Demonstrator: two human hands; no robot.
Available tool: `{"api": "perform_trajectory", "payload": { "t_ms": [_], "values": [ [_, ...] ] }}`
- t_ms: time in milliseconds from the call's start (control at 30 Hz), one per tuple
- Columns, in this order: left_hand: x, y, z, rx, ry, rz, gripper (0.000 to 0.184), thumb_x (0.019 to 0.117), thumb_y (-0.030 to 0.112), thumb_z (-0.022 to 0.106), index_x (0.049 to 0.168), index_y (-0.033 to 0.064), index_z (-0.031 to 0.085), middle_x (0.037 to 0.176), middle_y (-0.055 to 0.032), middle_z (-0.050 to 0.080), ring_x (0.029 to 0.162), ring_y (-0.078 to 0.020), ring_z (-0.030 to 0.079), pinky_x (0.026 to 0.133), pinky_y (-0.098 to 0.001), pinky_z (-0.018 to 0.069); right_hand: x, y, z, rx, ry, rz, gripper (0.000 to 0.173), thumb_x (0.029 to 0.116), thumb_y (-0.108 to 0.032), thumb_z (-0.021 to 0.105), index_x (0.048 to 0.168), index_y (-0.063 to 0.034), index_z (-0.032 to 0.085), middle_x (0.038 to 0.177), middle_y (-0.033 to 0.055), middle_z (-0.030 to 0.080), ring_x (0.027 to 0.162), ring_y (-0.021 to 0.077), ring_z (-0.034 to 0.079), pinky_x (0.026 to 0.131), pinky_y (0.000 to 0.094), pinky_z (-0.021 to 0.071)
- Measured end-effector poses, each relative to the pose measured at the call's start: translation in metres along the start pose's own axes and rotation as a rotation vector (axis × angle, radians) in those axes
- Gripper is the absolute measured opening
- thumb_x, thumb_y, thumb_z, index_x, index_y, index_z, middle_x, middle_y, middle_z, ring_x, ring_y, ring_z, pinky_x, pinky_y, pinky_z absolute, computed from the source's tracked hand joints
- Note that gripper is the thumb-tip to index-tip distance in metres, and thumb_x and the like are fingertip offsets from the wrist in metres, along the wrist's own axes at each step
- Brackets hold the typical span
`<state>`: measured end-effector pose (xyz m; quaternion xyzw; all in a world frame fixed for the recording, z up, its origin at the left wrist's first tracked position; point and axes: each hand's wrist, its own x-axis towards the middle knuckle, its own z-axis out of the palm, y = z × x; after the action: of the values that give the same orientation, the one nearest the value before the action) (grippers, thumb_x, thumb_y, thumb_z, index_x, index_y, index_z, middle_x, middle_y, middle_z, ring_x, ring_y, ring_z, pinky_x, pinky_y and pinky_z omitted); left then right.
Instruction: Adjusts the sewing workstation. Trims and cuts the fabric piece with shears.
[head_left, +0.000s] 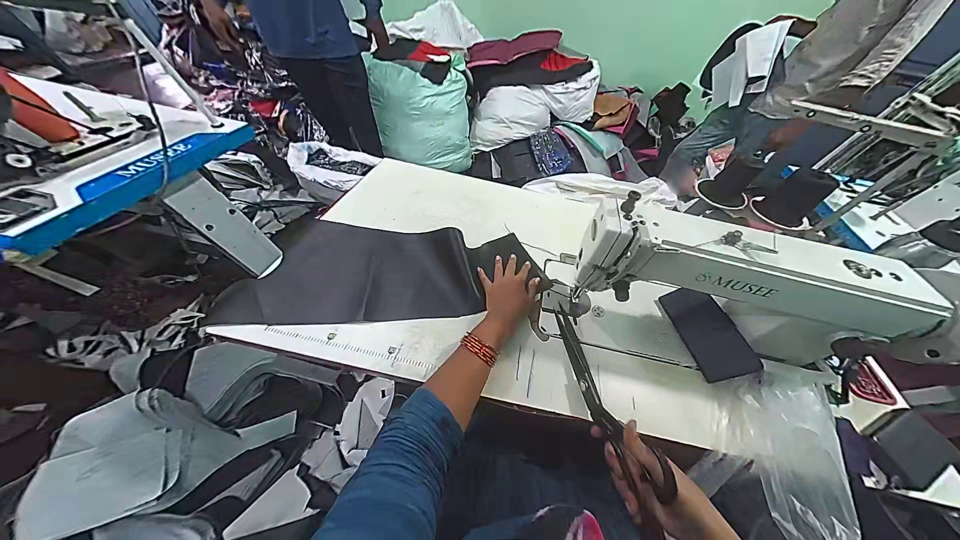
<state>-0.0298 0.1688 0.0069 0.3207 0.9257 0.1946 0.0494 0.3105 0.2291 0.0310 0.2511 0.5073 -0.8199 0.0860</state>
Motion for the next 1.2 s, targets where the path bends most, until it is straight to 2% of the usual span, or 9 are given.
{"api": "perform_trajectory", "payload": {
  "t_ms": [100, 267, 467, 533, 600, 667, 867, 1033, 1200],
  "values": [
    [0.001, -0.001, -0.001, -0.011, -0.030, -0.005, 0.052, 0.1088, 0.048, 0.039, 0.154, 0.0234, 0.050, 0.167, -0.0101, 0.033, 0.157, -0.0400, 0.019, 0.116, -0.0783, 0.0042, 0.023, -0.012, 0.022, 0.052, 0.040, -0.011, 0.078, 0.0874, -0.076, 0.058, 0.124, -0.0070, 0.054, 0.066, -0.0035, 0.057, 0.047, 0.0069, 0.057, 0.045, 0.0212, 0.0525],
    [0.001, 0.000, -0.005, -0.014, -0.072, -0.013, 0.052, 0.1092, 0.048, 0.037, 0.155, 0.0244, 0.048, 0.168, -0.0076, 0.030, 0.158, -0.0380, 0.016, 0.117, -0.0775, 0.0025, 0.041, -0.019, 0.045, 0.093, 0.146, -0.031, 0.054, 0.1038, -0.052, 0.043, 0.124, -0.0032, 0.052, 0.063, -0.0022, 0.052, 0.045, 0.0060, 0.054, 0.042, 0.0197, 0.0506],
    [0.001, 0.000, -0.006, -0.008, -0.075, -0.004, 0.053, 0.1093, 0.048, 0.036, 0.155, 0.0247, 0.047, 0.168, -0.0083, 0.030, 0.158, -0.0384, 0.016, 0.117, -0.0779, 0.0028, 0.043, -0.015, 0.049, 0.112, 0.142, -0.043, 0.047, 0.1031, -0.046, 0.050, 0.122, -0.0033, 0.052, 0.062, -0.0021, 0.051, 0.043, 0.0057, 0.052, 0.041, 0.0198, 0.0501],
    [0.000, 0.000, -0.007, -0.007, -0.084, -0.005, 0.053, 0.1093, 0.048, 0.036, 0.155, 0.0246, 0.047, 0.169, -0.0082, 0.030, 0.158, -0.0385, 0.015, 0.117, -0.0774, 0.0025, 0.040, -0.014, 0.041, 0.088, 0.112, -0.028, 0.056, 0.0998, -0.055, 0.052, 0.123, -0.0041, 0.051, 0.064, -0.0017, 0.053, 0.045, 0.0069, 0.054, 0.043, 0.0207, 0.0511],
    [0.000, 0.000, -0.008, -0.016, -0.097, -0.002, 0.052, 0.1099, 0.047, 0.036, 0.156, 0.0245, 0.046, 0.169, -0.0076, 0.029, 0.158, -0.0380, 0.015, 0.117, -0.0773, 0.0018, 0.033, -0.014, 0.031, 0.037, 0.080, -0.004, 0.067, 0.0985, -0.065, 0.046, 0.127, -0.0047, 0.050, 0.067, -0.0015, 0.056, 0.049, 0.0086, 0.057, 0.046, 0.0226, 0.0533],
    [0.000, -0.001, -0.009, -0.033, -0.109, 0.004, 0.051, 0.1106, 0.044, 0.035, 0.156, 0.0247, 0.047, 0.168, -0.0071, 0.031, 0.158, -0.0371, 0.014, 0.117, -0.0778, 0.0014, 0.024, -0.013, 0.019, -0.015, 0.048, 0.013, 0.077, 0.0936, -0.075, 0.047, 0.129, -0.0064, 0.050, 0.068, -0.0027, 0.058, 0.050, 0.0089, 0.059, 0.049, 0.0237, 0.0546],
    [-0.018, 0.004, -0.016, -0.024, -0.227, 0.035, 0.048, 0.1116, 0.038, 0.033, 0.157, 0.0279, 0.045, 0.170, -0.0033, 0.027, 0.159, -0.0338, 0.011, 0.118, -0.0761, -0.0007, 0.007, -0.013, 0.004, -0.126, 0.040, 0.055, 0.082, 0.0882, -0.079, 0.052, 0.130, -0.0084, 0.047, 0.067, -0.0033, 0.056, 0.048, 0.0088, 0.057, 0.049, 0.0236, 0.0546],
    [-0.044, 0.006, -0.015, -0.071, -0.257, 0.083, 0.046, 0.1111, 0.037, 0.036, 0.155, 0.0287, 0.048, 0.169, -0.0023, 0.031, 0.159, -0.0320, 0.012, 0.118, -0.0753, -0.0022, 0.014, -0.014, 0.013, -0.174, 0.065, 0.065, 0.069, 0.0956, -0.071, 0.044, 0.129, -0.0095, 0.045, 0.067, -0.0035, 0.054, 0.048, 0.0086, 0.056, 0.048, 0.0235, 0.0546],
    [-0.052, 0.005, -0.014, -0.097, -0.245, 0.087, 0.045, 0.1110, 0.037, 0.037, 0.154, 0.0296, 0.049, 0.168, -0.0018, 0.031, 0.160, -0.0314, 0.012, 0.119, -0.0738, -0.0021, 0.014, -0.016, 0.017, -0.203, 0.061, 0.087, 0.068, 0.0979, -0.068, 0.042, 0.133, -0.0089, 0.042, 0.069, -0.0034, 0.054, 0.049, 0.0093, 0.057, 0.050, 0.0243, 0.0557]
  ]
}}
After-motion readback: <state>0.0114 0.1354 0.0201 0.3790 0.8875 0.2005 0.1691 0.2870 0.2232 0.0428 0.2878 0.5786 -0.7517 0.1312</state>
